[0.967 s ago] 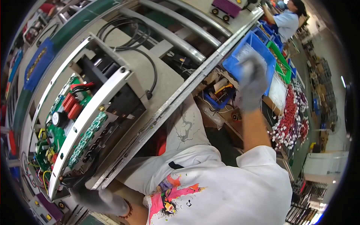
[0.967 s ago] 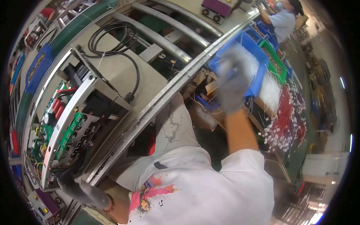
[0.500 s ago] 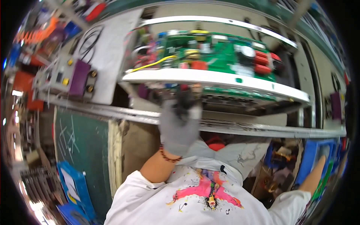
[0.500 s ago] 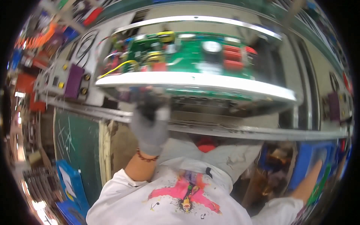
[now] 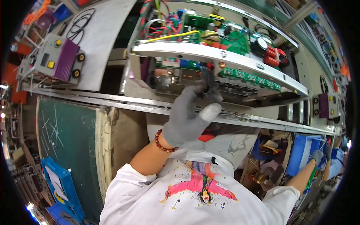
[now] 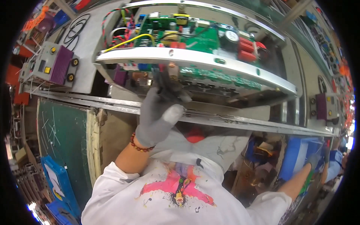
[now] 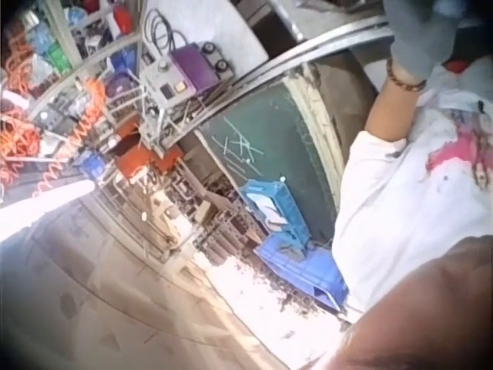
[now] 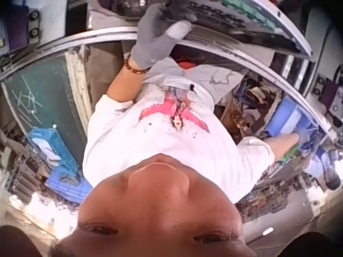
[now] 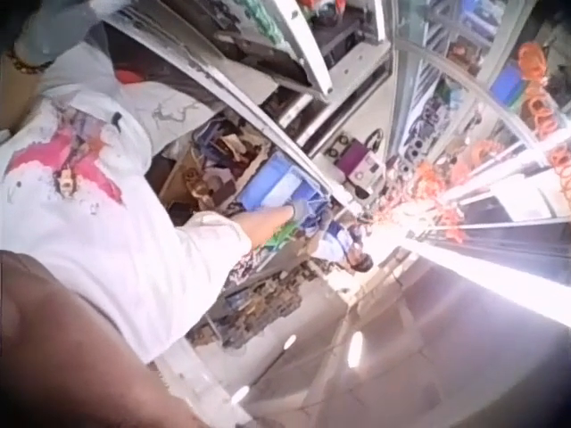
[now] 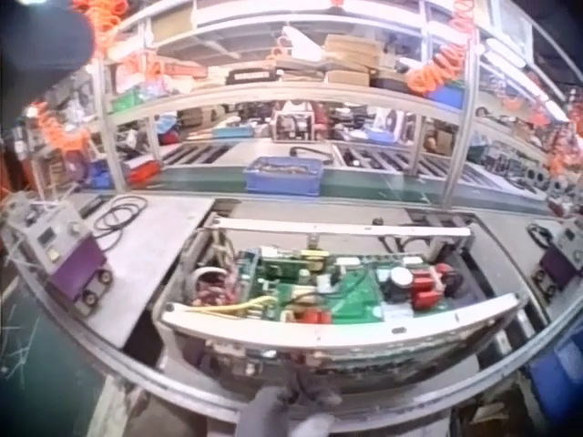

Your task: Wiring and securing components inside an electronic device using zip ties on an assembly line.

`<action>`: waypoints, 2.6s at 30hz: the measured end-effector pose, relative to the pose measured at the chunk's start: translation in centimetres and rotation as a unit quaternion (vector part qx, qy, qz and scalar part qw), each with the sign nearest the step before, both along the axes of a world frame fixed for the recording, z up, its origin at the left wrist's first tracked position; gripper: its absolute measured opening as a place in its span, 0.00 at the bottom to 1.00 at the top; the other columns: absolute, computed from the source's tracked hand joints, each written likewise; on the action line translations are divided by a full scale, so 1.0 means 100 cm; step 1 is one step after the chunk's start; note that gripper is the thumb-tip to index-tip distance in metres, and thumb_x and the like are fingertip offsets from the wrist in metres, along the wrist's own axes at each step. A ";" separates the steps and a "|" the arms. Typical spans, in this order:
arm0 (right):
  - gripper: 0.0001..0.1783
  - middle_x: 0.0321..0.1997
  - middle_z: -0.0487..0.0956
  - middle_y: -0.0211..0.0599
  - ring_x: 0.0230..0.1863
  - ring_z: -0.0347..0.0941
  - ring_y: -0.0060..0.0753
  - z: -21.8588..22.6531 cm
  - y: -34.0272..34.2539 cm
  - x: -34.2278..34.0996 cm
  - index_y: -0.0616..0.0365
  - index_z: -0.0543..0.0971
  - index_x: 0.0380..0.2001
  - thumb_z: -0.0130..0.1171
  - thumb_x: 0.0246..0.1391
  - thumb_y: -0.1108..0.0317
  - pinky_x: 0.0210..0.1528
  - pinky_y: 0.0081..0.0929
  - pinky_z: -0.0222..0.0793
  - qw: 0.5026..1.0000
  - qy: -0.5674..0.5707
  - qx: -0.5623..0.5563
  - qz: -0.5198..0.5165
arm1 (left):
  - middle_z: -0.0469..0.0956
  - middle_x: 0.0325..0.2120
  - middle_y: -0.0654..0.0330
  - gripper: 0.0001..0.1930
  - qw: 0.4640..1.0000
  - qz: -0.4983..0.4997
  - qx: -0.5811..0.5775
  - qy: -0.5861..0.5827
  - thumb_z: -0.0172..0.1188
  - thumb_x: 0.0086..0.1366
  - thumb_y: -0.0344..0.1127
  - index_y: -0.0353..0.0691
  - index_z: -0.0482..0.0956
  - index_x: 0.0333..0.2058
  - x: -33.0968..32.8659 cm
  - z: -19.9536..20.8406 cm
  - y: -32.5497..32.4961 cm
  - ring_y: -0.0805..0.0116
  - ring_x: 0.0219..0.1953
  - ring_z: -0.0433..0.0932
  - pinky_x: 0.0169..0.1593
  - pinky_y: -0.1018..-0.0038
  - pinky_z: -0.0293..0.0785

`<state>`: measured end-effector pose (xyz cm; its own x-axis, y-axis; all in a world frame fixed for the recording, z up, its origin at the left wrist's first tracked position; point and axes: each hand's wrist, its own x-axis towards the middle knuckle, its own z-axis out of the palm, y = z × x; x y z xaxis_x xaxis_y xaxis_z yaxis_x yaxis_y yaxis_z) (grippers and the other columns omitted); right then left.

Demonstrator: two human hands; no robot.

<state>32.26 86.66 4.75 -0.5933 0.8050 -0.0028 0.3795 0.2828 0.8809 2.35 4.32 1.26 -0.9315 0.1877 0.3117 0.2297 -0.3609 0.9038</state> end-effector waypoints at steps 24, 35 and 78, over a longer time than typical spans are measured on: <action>0.15 0.36 0.85 0.41 0.40 0.82 0.40 -0.004 -0.009 0.045 0.53 0.85 0.37 0.58 0.59 0.55 0.45 0.37 0.75 0.780 0.580 -0.158 0.174 | 0.70 0.32 0.52 0.17 0.965 0.075 -0.085 0.238 0.53 0.64 0.37 0.32 0.70 0.47 0.044 -0.005 -0.025 0.61 0.33 0.66 0.42 0.66 0.64; 0.08 0.36 0.83 0.38 0.38 0.80 0.38 0.090 -0.249 -0.050 0.57 0.84 0.37 0.60 0.58 0.67 0.42 0.30 0.74 0.482 0.808 -0.148 0.305 | 0.74 0.27 0.54 0.23 0.980 -0.050 -0.093 0.166 0.65 0.58 0.47 0.33 0.74 0.41 0.058 0.021 0.021 0.63 0.28 0.70 0.35 0.67 0.66; 0.20 0.36 0.81 0.45 0.36 0.78 0.36 0.077 -0.644 -0.272 0.67 0.78 0.43 0.58 0.42 0.80 0.43 0.36 0.74 0.163 0.381 -0.722 0.554 | 0.82 0.26 0.54 0.06 0.823 0.298 -0.429 0.222 0.69 0.60 0.30 0.41 0.85 0.36 -0.014 0.081 -0.044 0.55 0.26 0.82 0.29 0.70 0.75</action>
<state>5.03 22.26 12.40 -0.6425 -0.3106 0.7005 -0.7663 0.2530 -0.5906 0.99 -0.08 9.36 -0.7675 0.0680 0.6375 0.5119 0.6636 0.5455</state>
